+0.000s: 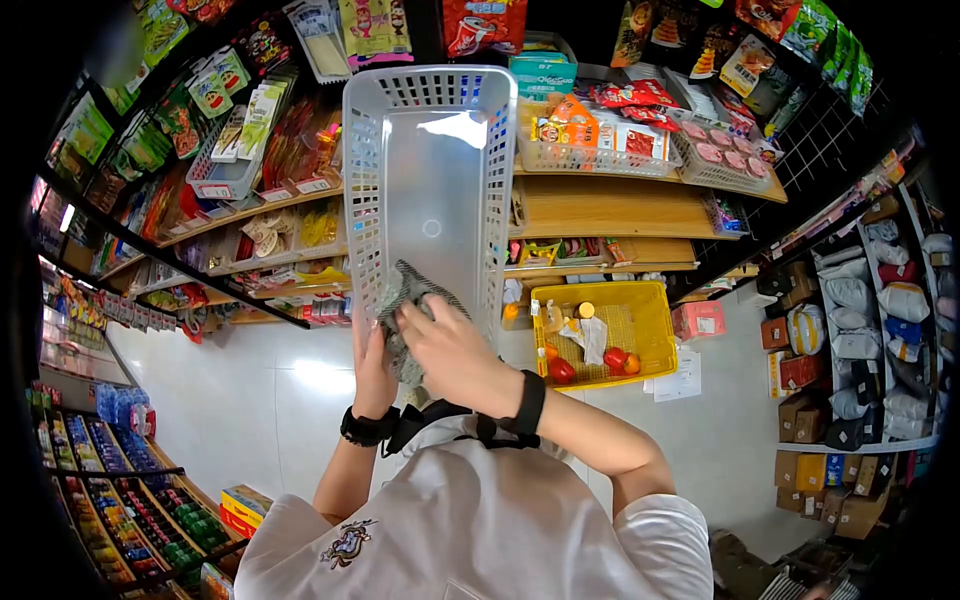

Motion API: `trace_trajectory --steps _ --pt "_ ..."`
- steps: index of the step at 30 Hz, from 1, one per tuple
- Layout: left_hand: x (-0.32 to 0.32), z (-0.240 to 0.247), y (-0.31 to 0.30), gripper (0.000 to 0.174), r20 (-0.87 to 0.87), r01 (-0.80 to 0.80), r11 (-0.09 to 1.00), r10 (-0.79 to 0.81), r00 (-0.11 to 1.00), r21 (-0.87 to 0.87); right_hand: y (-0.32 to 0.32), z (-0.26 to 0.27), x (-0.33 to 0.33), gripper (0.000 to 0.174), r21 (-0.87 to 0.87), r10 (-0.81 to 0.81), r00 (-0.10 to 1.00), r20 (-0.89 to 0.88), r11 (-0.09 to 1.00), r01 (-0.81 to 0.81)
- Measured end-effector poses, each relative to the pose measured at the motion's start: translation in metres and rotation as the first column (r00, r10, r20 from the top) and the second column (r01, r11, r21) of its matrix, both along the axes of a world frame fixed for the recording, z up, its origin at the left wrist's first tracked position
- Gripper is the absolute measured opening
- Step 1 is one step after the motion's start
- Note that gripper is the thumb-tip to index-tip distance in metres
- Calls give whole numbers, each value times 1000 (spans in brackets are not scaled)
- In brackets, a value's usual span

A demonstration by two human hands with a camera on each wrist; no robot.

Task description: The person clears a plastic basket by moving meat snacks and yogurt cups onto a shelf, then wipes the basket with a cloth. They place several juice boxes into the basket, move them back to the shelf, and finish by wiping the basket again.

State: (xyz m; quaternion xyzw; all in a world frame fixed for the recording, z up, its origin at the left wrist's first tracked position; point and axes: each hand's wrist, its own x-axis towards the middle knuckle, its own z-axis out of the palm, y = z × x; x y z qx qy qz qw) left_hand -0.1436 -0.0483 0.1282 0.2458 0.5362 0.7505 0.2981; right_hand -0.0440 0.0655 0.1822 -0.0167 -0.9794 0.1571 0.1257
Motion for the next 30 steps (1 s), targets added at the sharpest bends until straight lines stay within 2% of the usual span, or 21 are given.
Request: trace_trajectory --steps 1,2,5,6,9,10,13,14,17,18,21,22,23,25,26,28,30 --pt "-2 1 0 48 -70 9 999 -12 997 -50 3 2 0 59 -20 -1 1000 20 1000 2" --pt "-4 1 -1 47 -138 15 995 -28 990 -100 10 0 -4 59 -14 -75 997 -1 997 75" --pt "-7 -8 -3 47 -144 33 999 -39 989 -39 39 30 -21 61 148 -198 962 -186 963 227" --pt "-17 -11 -5 49 -100 158 984 -149 984 81 36 25 -29 61 94 -150 985 -84 983 158" --pt "-42 -8 -7 49 -128 21 999 -16 992 37 -6 -10 -36 58 52 115 993 38 992 -117" --pt "-45 -5 -11 48 -173 44 999 -41 984 12 -1 -6 -41 55 -44 133 982 131 991 -129" --pt "-50 8 -26 56 -179 25 996 -40 983 -86 12 15 -69 55 95 -19 1000 -7 995 20" --pt "-51 20 -27 56 -61 58 998 -57 997 17 8 25 -78 56 7 -40 998 -46 999 41" --pt "-74 9 -44 58 -176 42 999 -44 983 -14 -32 7 -75 57 -37 231 965 122 973 -228" --pt "-81 7 -48 59 -219 48 999 -48 975 -5 -33 12 -76 58 -79 247 959 136 968 -238" --pt "-79 7 -59 58 -153 50 996 -62 986 -76 -20 22 -93 59 21 -11 999 47 1000 10" --pt "-80 -1 -55 57 -12 53 989 -51 999 138 -10 32 -100 60 19 -49 999 0 999 49" --pt "-82 -9 -51 57 120 37 937 -83 989 348 -16 29 -99 61 21 34 998 58 999 -35" --pt "-103 6 -59 57 -169 76 997 -73 983 9 -37 19 -90 63 16 198 966 167 979 -203" --pt "-109 3 -64 55 -302 47 993 -78 950 -107 -42 19 -87 62 -82 225 967 120 973 -216" --pt "-111 9 -55 55 -305 96 995 -93 948 -4 -28 27 -91 61 -57 96 992 85 994 -91" --pt "-97 25 -60 56 -132 178 984 -180 975 -29 -15 48 -96 58 4 -91 996 4 996 91"
